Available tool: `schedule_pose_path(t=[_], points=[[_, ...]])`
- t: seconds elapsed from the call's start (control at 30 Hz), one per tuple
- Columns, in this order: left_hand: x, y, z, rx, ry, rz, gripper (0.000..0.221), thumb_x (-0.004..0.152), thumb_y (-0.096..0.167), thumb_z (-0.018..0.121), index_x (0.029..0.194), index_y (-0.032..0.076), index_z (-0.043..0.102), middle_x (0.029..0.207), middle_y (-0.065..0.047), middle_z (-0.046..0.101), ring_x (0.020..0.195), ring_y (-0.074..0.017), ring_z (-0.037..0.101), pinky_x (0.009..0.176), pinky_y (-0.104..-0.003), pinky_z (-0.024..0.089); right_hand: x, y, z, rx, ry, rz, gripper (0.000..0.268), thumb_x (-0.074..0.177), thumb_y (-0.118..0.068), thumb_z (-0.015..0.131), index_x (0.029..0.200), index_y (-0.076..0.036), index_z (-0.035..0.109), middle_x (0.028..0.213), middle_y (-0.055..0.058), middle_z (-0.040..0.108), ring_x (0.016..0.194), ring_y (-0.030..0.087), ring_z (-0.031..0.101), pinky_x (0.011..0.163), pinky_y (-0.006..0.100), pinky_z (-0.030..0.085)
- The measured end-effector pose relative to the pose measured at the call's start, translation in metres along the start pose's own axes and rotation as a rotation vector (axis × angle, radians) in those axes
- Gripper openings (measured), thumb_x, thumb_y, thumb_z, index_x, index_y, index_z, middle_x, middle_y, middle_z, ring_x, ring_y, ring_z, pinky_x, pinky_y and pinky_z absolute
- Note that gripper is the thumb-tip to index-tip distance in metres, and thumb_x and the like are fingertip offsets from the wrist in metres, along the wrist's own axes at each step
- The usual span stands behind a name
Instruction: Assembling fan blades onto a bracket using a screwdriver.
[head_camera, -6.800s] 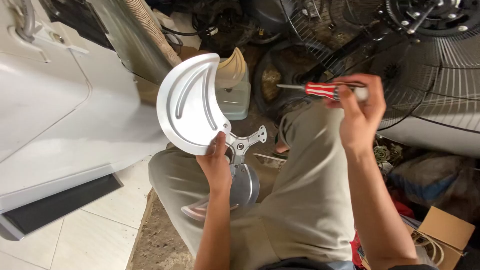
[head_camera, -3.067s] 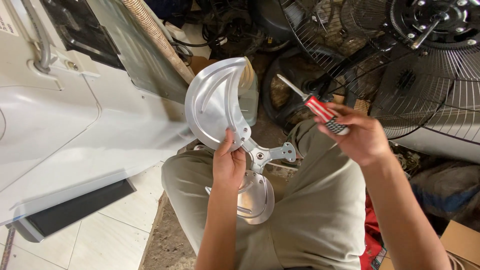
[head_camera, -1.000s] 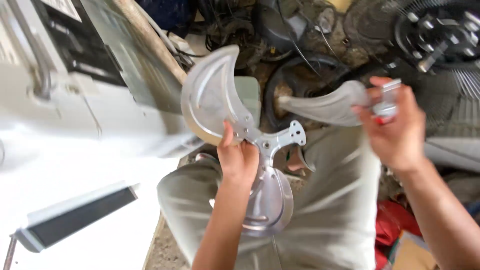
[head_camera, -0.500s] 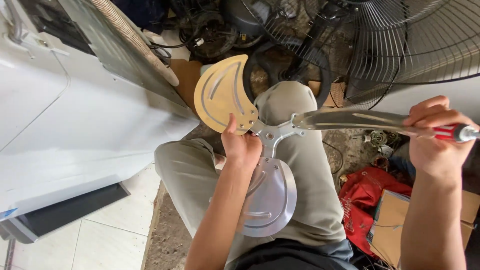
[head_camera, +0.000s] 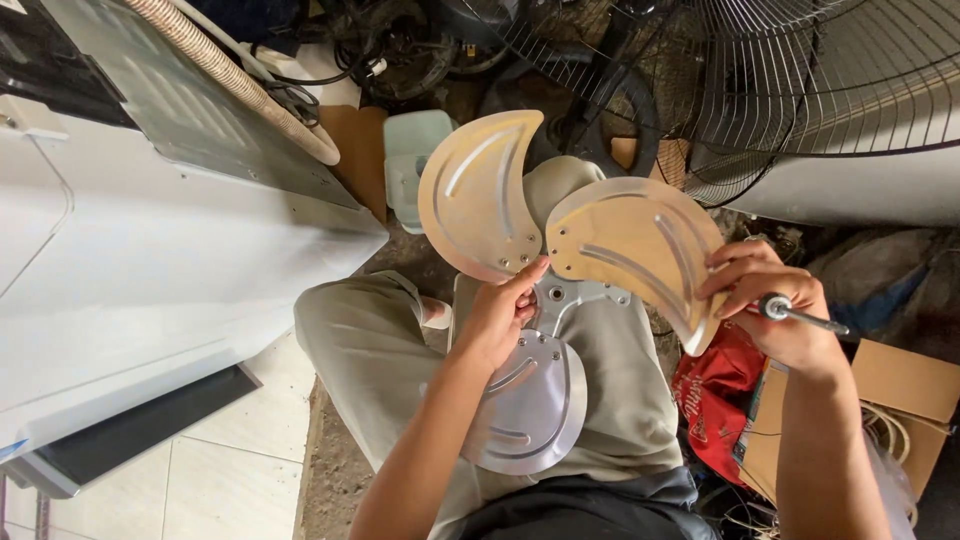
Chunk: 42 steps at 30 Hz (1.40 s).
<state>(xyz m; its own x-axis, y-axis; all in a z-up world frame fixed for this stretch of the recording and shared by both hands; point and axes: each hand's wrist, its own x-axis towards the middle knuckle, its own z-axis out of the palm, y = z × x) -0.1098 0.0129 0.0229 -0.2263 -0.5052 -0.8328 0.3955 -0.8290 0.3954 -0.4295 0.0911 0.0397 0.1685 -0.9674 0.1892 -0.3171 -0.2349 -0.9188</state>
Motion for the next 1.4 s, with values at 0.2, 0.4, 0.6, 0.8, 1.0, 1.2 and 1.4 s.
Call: schedule_pose_path(t=[0.2, 0.4, 0.6, 0.8, 1.0, 1.2, 1.4], points=[[0.014, -0.009, -0.007, 0.111, 0.079, 0.046, 0.020, 0.078, 0.016, 0.085, 0.093, 0.013, 0.073, 0.087, 0.007, 0.066, 0.066, -0.0069, 0.037, 0.058, -0.023, 0.029, 0.004, -0.021, 0.009, 0.084, -0.171, 0.071, 0.033, 0.068, 0.017, 0.061, 0.073, -0.014, 0.071, 0.099, 0.004, 0.079, 0.124, 0.029, 0.063, 0.112, 0.045, 0.050], [-0.003, 0.005, -0.006, 0.146, 0.117, 0.135, 0.025, 0.081, 0.018, 0.084, 0.095, 0.022, 0.064, 0.088, 0.009, 0.065, 0.077, -0.0032, 0.046, 0.064, -0.021, 0.033, 0.021, 0.014, 0.010, 0.490, 0.490, 0.400, 0.017, 0.090, -0.007, 0.073, 0.105, -0.014, 0.069, 0.132, 0.010, 0.066, 0.099, 0.015, 0.066, 0.066, 0.022, 0.059], [-0.010, 0.023, 0.001, -0.126, 0.146, 0.321, 0.020, 0.083, 0.014, 0.084, 0.096, 0.019, 0.070, 0.091, 0.006, 0.070, 0.066, -0.0015, 0.041, 0.052, -0.020, 0.027, 0.078, -0.005, 0.029, 0.794, 0.019, 0.526, 0.075, 0.074, -0.041, 0.088, 0.130, 0.001, 0.062, 0.112, 0.011, 0.074, 0.097, 0.022, 0.072, 0.082, 0.036, 0.058], [-0.013, 0.025, 0.008, -0.490, 0.190, 0.295, 0.031, 0.082, 0.012, 0.079, 0.111, 0.010, 0.070, 0.125, -0.004, 0.074, 0.102, 0.0031, 0.060, 0.053, -0.019, 0.027, 0.134, -0.042, 0.039, 0.469, 0.060, 0.718, 0.030, 0.075, 0.003, 0.075, 0.105, 0.006, 0.071, 0.104, 0.018, 0.075, 0.089, 0.030, 0.073, 0.078, 0.040, 0.061], [0.008, -0.009, -0.001, -0.618, 0.232, 0.167, 0.023, 0.089, 0.026, 0.078, 0.105, 0.012, 0.069, 0.070, 0.007, 0.027, 0.060, -0.0061, 0.022, 0.051, -0.020, 0.023, 0.140, 0.016, -0.010, 0.342, -0.047, 0.709, 0.032, 0.073, 0.000, 0.078, 0.104, 0.004, 0.072, 0.102, 0.014, 0.074, 0.085, 0.029, 0.071, 0.073, 0.037, 0.057], [-0.014, -0.032, 0.026, -0.764, 0.409, 0.206, 0.018, 0.097, 0.026, 0.071, 0.104, 0.013, 0.062, 0.076, 0.005, 0.016, 0.065, -0.0113, 0.017, 0.056, -0.025, 0.020, 0.143, 0.047, -0.017, 0.536, 0.064, 0.708, 0.018, 0.069, -0.005, 0.076, 0.086, -0.007, 0.070, 0.078, 0.005, 0.071, 0.062, 0.017, 0.068, 0.056, 0.024, 0.054], [-0.030, -0.069, 0.006, -0.367, 0.271, 0.163, 0.022, 0.103, 0.035, 0.063, 0.092, 0.016, 0.059, 0.071, 0.007, 0.014, 0.059, -0.0080, 0.011, 0.051, -0.027, 0.010, 0.151, 0.062, -0.009, 0.512, 0.005, 0.681, 0.011, 0.073, -0.003, 0.078, 0.081, -0.008, 0.071, 0.079, 0.004, 0.071, 0.067, 0.018, 0.067, 0.061, 0.025, 0.056]])
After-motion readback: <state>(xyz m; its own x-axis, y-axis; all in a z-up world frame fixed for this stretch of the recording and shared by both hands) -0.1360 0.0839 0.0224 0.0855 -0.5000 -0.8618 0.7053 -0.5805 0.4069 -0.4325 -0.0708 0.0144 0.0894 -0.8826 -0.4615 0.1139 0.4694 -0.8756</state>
